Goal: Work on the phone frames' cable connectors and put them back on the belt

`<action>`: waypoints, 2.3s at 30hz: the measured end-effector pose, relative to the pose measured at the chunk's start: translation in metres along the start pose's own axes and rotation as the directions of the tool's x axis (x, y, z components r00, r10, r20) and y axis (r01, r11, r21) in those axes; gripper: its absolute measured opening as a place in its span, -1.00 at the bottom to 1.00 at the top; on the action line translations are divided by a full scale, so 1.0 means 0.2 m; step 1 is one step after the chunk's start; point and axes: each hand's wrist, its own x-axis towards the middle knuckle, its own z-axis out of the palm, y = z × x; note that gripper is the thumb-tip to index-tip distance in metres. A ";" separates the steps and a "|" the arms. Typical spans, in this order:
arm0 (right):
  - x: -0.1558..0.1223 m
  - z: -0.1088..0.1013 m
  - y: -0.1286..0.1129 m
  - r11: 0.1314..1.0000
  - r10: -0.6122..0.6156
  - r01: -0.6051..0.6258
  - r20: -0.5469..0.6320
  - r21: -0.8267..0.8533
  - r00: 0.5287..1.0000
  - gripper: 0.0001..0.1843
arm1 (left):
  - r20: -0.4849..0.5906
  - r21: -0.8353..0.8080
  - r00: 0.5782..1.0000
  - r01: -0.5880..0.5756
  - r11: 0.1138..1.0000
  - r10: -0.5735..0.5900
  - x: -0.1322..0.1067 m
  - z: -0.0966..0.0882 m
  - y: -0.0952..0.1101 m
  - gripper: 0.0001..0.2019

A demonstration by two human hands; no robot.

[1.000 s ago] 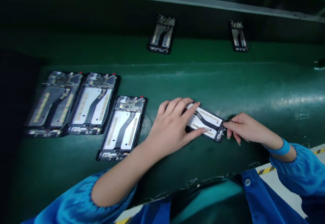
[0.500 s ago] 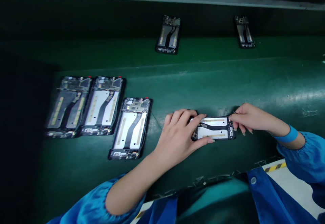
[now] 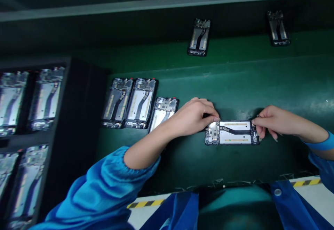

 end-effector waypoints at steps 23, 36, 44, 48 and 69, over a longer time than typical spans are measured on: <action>0.00 0.02 0.00 1.000 0.024 -0.024 0.003 0.014 1.000 -0.66 | 0.090 -0.069 0.996 -0.001 0.998 0.007 0.04 -0.01 -0.05 -0.86; 0.01 0.04 0.01 0.999 0.005 -0.003 -0.055 0.036 0.998 -0.65 | 0.189 0.070 0.977 -0.113 0.991 0.098 0.27 0.04 0.11 -0.85; 0.01 0.05 -0.01 0.999 -0.027 0.028 -0.054 0.027 0.998 -0.64 | 0.197 0.136 0.977 -0.113 0.984 0.085 0.40 0.11 0.24 -0.80; 0.01 0.05 -0.01 0.998 -0.039 0.042 -0.065 0.038 0.997 -0.63 | 0.123 0.129 0.992 -0.051 0.990 0.035 0.34 0.14 0.24 -0.80; -0.07 0.08 0.07 0.848 -0.493 0.328 -0.394 -0.417 0.775 -0.69 | -0.099 0.319 0.972 0.235 0.918 -0.214 0.11 0.27 0.29 -0.76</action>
